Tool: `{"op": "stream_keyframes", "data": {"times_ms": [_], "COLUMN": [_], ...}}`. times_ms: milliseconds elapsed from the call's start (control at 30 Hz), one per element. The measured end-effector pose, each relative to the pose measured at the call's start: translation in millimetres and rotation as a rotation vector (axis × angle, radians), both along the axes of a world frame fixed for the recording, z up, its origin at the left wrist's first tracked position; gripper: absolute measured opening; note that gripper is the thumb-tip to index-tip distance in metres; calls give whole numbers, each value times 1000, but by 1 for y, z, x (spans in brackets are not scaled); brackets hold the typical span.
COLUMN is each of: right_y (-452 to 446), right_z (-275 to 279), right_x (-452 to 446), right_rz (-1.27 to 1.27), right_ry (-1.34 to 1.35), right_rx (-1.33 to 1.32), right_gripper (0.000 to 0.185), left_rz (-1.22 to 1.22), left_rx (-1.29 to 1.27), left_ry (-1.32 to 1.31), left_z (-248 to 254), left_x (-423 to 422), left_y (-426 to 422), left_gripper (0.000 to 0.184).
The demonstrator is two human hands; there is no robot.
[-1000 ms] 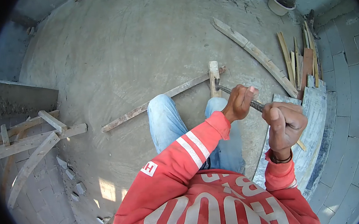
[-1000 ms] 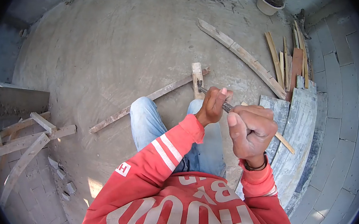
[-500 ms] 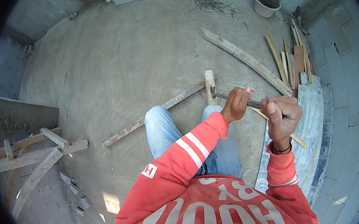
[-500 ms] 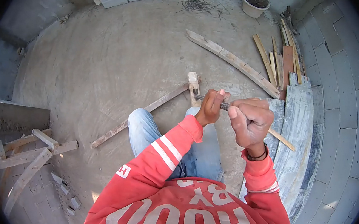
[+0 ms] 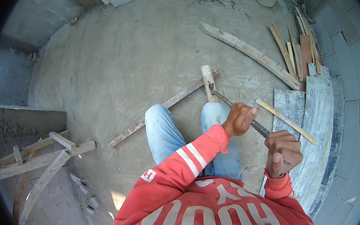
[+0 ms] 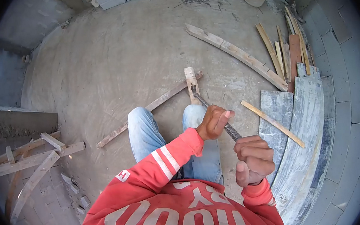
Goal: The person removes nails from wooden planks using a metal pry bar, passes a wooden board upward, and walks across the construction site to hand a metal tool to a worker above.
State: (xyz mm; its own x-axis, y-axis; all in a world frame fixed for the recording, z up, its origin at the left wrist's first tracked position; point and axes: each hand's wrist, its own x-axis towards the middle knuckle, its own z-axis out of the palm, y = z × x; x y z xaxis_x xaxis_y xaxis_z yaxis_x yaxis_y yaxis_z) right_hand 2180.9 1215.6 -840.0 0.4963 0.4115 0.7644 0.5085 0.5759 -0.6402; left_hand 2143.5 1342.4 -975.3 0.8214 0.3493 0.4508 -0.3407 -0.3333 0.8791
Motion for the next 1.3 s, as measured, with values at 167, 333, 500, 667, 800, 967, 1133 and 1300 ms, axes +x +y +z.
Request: {"op": "stream_keyframes", "data": {"times_ms": [167,333,500,667,800,967,1133,1300], "right_y": [20,-79,-104,-129,-120,-198,-190,-162], "right_z": [13,-53,-43,1,6,-108,-141,-207], "right_x": [6,-86,-47,-33,-48,-93,-90,-89], "right_rz": [-33,124,19,16,106,124,-43,-179], "right_ry": [-44,-112,183,35,54,244,274,279], "right_rx": [-129,-184,-446,-1268,-1479,-1811,-1690,-1270], "right_gripper": [45,44,26,55,55,62,39,24], "left_rz": [408,-78,-154,-111,-17,-312,-448,-336], "left_rx": [169,106,223,182,154,421,654,476], "left_ry": [-287,-79,41,13,-27,199,540,477], "left_z": [-10,-42,-33,-32,-55,-79,-97,-97], "left_x": [11,-60,-40,-32,-42,-64,-52,-41], "left_y": [-12,-40,-52,-62,-71,-100,-117,-105], "left_gripper": [36,28,26,33,31,38,40,32]}}
